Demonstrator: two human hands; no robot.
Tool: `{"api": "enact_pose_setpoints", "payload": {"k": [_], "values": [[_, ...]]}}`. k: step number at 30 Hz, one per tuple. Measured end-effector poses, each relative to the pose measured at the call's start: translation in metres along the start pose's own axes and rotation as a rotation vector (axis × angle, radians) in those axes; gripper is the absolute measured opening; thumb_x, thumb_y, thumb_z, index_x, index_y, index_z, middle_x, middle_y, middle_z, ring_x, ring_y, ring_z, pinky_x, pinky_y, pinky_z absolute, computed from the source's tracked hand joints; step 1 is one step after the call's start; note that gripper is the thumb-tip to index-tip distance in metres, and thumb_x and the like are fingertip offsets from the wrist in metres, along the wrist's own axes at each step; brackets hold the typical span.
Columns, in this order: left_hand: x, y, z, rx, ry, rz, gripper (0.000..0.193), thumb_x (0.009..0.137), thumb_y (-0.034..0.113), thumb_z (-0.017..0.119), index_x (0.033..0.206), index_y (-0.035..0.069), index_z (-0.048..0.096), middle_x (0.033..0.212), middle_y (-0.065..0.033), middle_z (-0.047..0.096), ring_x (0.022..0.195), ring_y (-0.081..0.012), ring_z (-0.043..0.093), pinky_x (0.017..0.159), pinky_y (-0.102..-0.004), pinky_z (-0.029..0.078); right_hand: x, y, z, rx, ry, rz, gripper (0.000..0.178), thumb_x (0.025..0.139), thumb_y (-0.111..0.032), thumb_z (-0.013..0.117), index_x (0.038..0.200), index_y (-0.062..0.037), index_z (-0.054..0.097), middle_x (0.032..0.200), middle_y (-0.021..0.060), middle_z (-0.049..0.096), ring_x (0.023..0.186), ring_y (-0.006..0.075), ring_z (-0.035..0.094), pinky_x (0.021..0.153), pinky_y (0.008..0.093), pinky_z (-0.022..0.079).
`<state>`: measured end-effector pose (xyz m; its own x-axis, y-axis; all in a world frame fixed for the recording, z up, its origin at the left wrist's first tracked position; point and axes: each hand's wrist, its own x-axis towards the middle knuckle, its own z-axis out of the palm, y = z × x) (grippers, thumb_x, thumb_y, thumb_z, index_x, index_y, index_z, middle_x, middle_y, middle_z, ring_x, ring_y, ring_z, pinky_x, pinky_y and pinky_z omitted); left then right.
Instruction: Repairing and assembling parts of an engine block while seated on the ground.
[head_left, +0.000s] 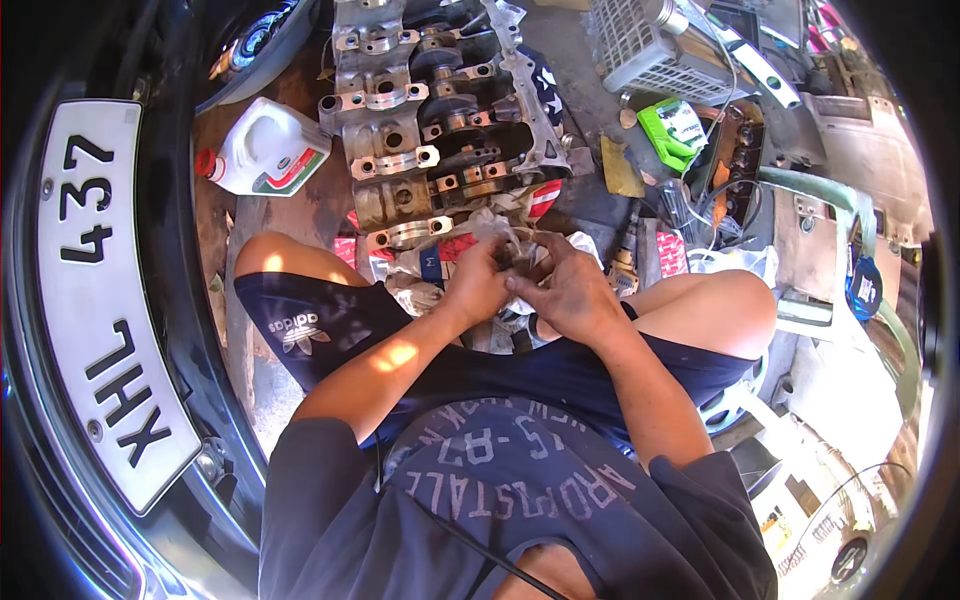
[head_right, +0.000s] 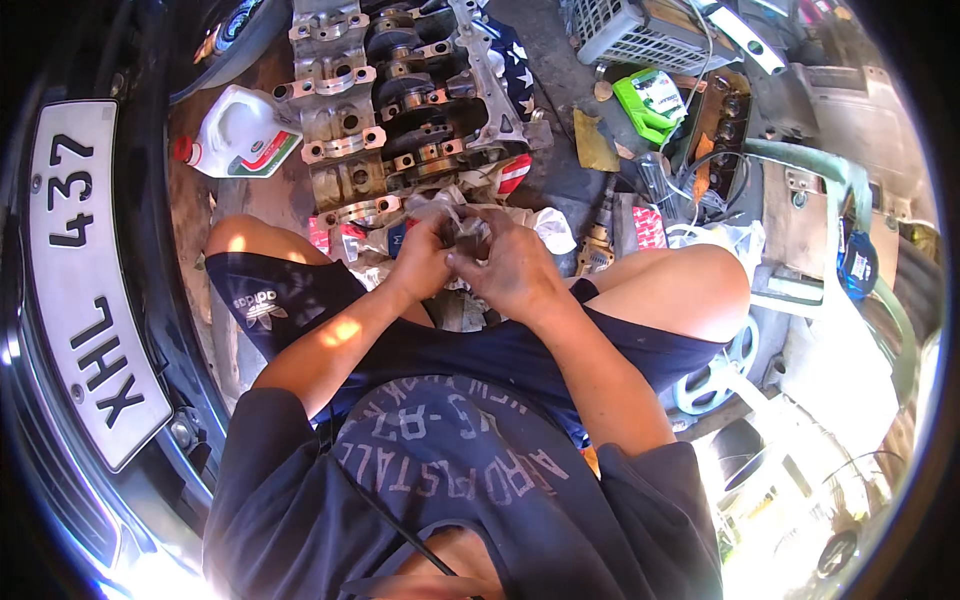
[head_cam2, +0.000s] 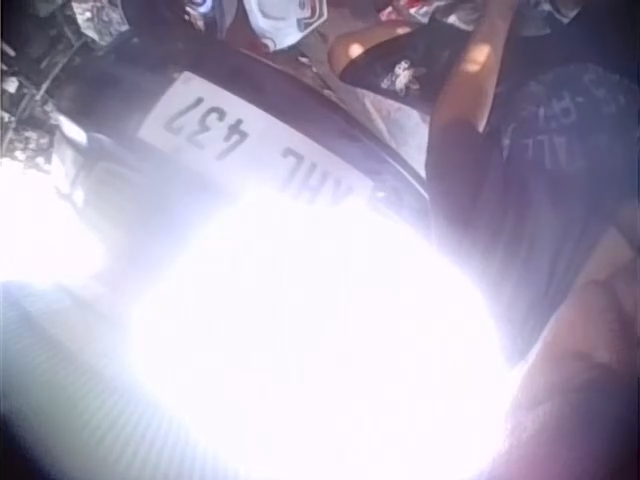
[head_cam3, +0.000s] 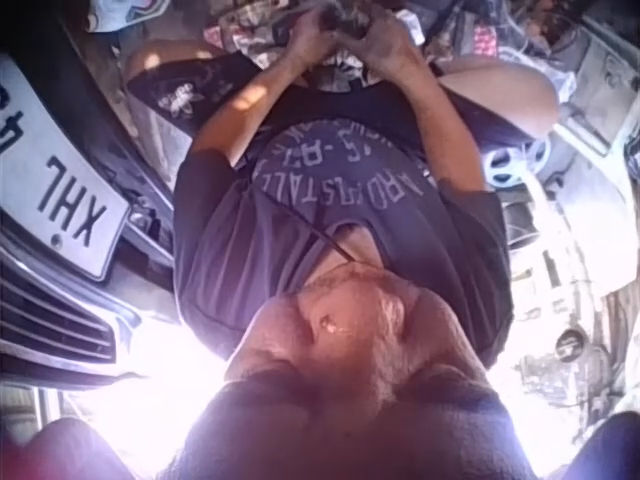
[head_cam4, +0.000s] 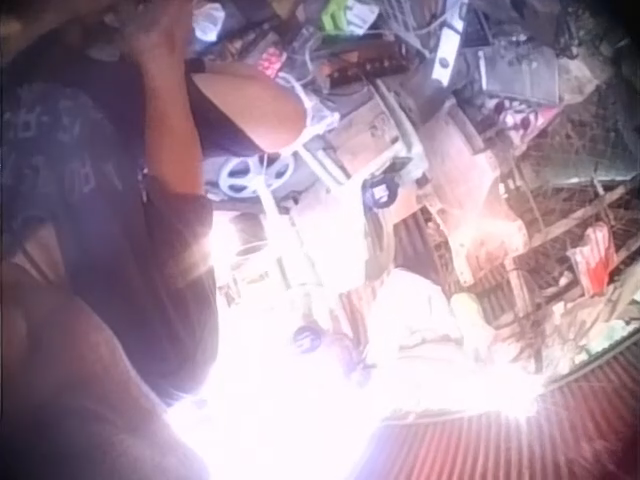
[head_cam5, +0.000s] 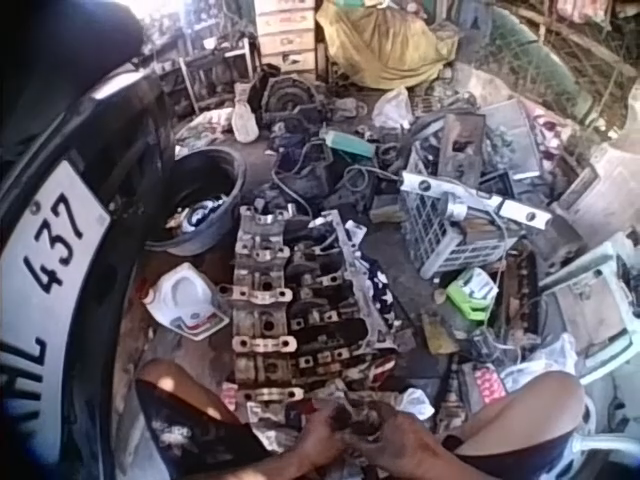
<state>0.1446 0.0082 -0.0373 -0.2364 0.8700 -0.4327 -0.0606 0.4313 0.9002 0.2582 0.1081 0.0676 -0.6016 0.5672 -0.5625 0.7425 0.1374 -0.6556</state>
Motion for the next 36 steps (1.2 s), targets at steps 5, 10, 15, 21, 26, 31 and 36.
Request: {"api": "enact_pose_setpoints", "payload": {"k": [5, 10, 15, 21, 26, 31, 36], "values": [[0.004, -0.012, -0.002, -0.203, 0.077, 0.013, 0.025, 0.085, 0.011, 0.064, 0.106, 0.001, 0.057, 0.084, -0.0099, 0.064, 0.082, -0.0148, 0.061, 0.071, -0.0299, 0.049, 0.005, 0.012, 0.011, 0.108, 0.044, -0.067, 0.055, 0.074, -0.022, 0.075, 0.116, 0.0052, 0.053, 0.079, 0.0156, 0.066, 0.075, 0.0290, 0.067, 0.067, 0.0349, 0.051], [-0.002, 0.006, -0.004, -0.420, 0.081, 0.098, 0.029, 0.088, 0.003, 0.058, 0.116, 0.003, 0.051, 0.088, -0.0075, 0.063, 0.085, -0.0147, 0.062, 0.073, -0.0284, 0.049, -0.004, -0.006, 0.008, 0.090, 0.178, -0.024, 0.046, 0.075, -0.025, 0.076, 0.105, 0.0024, 0.054, 0.073, 0.0127, 0.063, 0.067, 0.0233, 0.063, 0.062, 0.0330, 0.049], [-0.011, 0.019, 0.002, -0.359, 0.169, 0.247, 0.038, 0.088, -0.003, 0.055, 0.124, 0.003, 0.046, 0.105, -0.0099, 0.060, 0.097, -0.0163, 0.061, 0.081, -0.0282, 0.049, -0.004, -0.010, 0.004, -0.057, 0.039, 0.025, 0.032, 0.078, -0.025, 0.074, 0.084, -0.0004, 0.054, 0.065, 0.0074, 0.057, 0.059, 0.0148, 0.055, 0.055, 0.0310, 0.045], [-0.010, 0.034, -0.002, 0.001, 0.179, 0.433, 0.037, 0.087, -0.004, 0.053, 0.123, 0.003, 0.050, 0.110, -0.0119, 0.061, 0.101, -0.0179, 0.060, 0.086, -0.0310, 0.048, -0.003, 0.008, 0.007, 0.175, 0.074, -0.044, 0.017, 0.078, -0.015, 0.064, 0.080, 0.0001, 0.056, 0.069, 0.0151, 0.061, 0.063, 0.0254, 0.061, 0.059, 0.0366, 0.047], [-0.018, 0.050, -0.015, -0.236, -0.005, 0.222, 0.047, 0.081, 0.006, 0.064, 0.124, 0.000, 0.047, 0.103, -0.0130, 0.062, 0.096, -0.0184, 0.061, 0.084, -0.0307, 0.049, -0.009, 0.008, -0.013, 0.207, 0.218, -0.226, 0.002, 0.076, 0.001, 0.053, 0.078, 0.0016, 0.053, 0.066, 0.0073, 0.057, 0.060, 0.0088, 0.051, 0.055, 0.0273, 0.044], [-0.027, 0.092, -0.033, 0.034, -0.093, 0.422, 0.067, 0.073, 0.006, 0.073, 0.130, 0.000, 0.040, 0.119, -0.0135, 0.053, 0.104, -0.0184, 0.056, 0.087, -0.0320, 0.048, -0.011, 0.005, -0.024, 0.286, 0.375, -0.289, 0.005, 0.075, 0.005, 0.052, 0.078, 0.0009, 0.052, 0.069, 0.0098, 0.059, 0.063, 0.0112, 0.055, 0.057, 0.0261, 0.045], [-0.036, 0.129, -0.054, -0.334, -0.319, 0.131, 0.068, 0.080, 0.030, 0.071, 0.132, -0.001, 0.041, 0.122, -0.0094, 0.054, 0.110, -0.0182, 0.054, 0.096, -0.0325, 0.041, -0.010, 0.002, -0.026, 0.148, 0.494, -0.519, 0.012, 0.074, 0.008, 0.052, 0.082, -0.0002, 0.052, 0.074, 0.0111, 0.060, 0.066, 0.0157, 0.058, 0.060, 0.0267, 0.047]]}}
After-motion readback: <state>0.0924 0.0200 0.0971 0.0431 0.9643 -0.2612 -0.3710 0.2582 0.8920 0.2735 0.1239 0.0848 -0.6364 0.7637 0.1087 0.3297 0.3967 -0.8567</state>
